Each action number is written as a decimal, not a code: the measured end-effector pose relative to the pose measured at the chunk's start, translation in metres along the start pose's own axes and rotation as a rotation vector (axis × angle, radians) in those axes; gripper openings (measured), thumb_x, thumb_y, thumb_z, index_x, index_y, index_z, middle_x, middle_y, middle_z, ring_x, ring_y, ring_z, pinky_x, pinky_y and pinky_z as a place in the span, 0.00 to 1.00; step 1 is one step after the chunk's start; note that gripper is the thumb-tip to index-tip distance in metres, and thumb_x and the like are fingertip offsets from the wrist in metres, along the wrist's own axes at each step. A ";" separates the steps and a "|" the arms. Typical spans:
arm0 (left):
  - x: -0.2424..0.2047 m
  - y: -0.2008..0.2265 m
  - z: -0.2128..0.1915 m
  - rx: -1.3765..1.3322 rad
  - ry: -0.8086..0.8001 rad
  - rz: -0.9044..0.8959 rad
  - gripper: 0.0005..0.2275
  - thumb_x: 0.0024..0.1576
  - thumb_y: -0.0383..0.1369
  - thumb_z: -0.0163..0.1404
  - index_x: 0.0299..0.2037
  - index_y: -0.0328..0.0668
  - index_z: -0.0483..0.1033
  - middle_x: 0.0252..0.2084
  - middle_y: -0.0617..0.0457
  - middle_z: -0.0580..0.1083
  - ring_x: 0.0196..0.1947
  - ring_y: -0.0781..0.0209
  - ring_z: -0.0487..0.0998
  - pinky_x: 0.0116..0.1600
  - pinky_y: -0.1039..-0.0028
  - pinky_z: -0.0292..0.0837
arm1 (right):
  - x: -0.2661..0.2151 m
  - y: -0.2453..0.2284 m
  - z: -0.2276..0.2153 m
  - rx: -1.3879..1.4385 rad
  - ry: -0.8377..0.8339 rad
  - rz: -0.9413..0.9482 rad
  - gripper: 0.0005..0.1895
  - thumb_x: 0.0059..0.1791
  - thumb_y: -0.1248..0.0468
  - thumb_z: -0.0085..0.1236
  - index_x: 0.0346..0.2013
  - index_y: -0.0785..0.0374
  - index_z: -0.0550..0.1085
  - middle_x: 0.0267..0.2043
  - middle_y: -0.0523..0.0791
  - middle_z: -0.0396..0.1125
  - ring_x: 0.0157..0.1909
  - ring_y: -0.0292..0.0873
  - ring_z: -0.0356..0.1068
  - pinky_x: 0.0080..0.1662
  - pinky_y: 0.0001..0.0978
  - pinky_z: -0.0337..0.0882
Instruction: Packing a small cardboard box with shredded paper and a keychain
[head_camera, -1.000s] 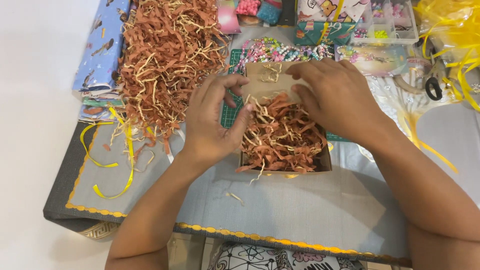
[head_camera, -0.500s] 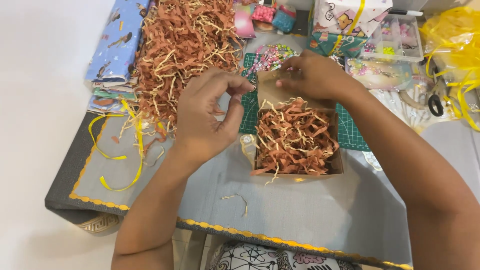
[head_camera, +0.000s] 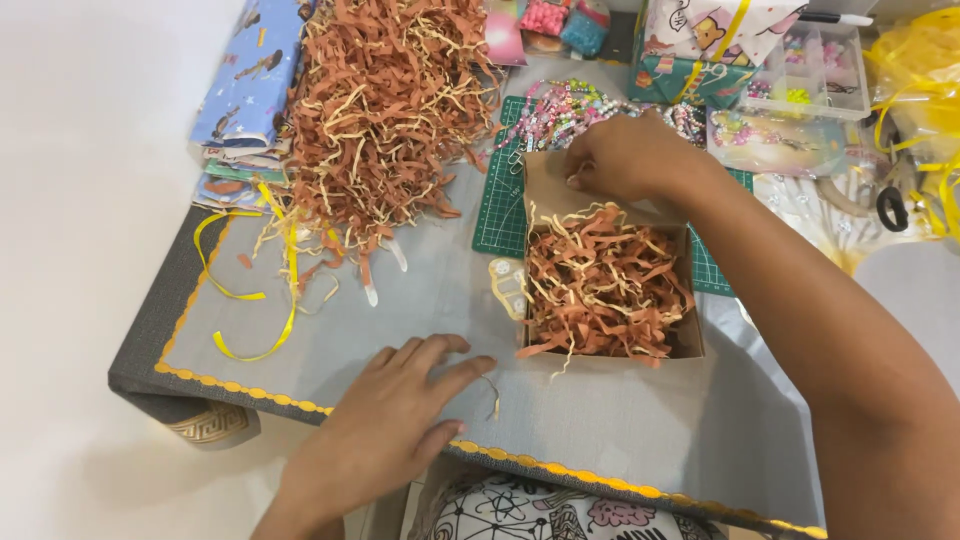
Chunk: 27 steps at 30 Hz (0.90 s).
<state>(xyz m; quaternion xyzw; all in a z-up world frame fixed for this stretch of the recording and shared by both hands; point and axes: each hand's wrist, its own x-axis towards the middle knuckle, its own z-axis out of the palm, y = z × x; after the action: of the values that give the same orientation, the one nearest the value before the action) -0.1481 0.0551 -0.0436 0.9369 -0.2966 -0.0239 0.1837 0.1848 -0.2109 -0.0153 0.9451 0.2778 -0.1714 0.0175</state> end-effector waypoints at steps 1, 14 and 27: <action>-0.002 0.000 0.012 -0.039 0.006 -0.091 0.31 0.60 0.37 0.64 0.76 0.56 0.72 0.70 0.44 0.70 0.63 0.39 0.75 0.60 0.46 0.70 | 0.002 0.001 0.001 0.007 -0.002 -0.005 0.17 0.58 0.48 0.63 0.60 0.41 0.86 0.61 0.39 0.82 0.64 0.55 0.78 0.67 0.63 0.63; 0.035 0.000 0.011 -0.209 0.475 -0.162 0.03 0.71 0.34 0.56 0.45 0.50 0.81 0.41 0.61 0.79 0.31 0.59 0.80 0.45 0.63 0.74 | -0.179 -0.021 0.004 0.365 0.153 -0.732 0.19 0.63 0.63 0.46 0.60 0.58 0.84 0.56 0.45 0.84 0.57 0.55 0.80 0.57 0.53 0.76; 0.180 0.008 -0.016 -0.049 0.678 0.122 0.02 0.66 0.32 0.61 0.42 0.48 0.86 0.26 0.54 0.82 0.26 0.46 0.86 0.35 0.61 0.80 | -0.169 -0.009 0.111 -0.209 0.242 -0.275 0.24 0.66 0.43 0.44 0.67 0.49 0.78 0.59 0.43 0.73 0.66 0.52 0.72 0.66 0.59 0.69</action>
<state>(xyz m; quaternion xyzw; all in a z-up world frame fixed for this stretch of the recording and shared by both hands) -0.0024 -0.0476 -0.0145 0.8672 -0.2735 0.2928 0.2955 0.0123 -0.3057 -0.0630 0.9050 0.4206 -0.0274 0.0584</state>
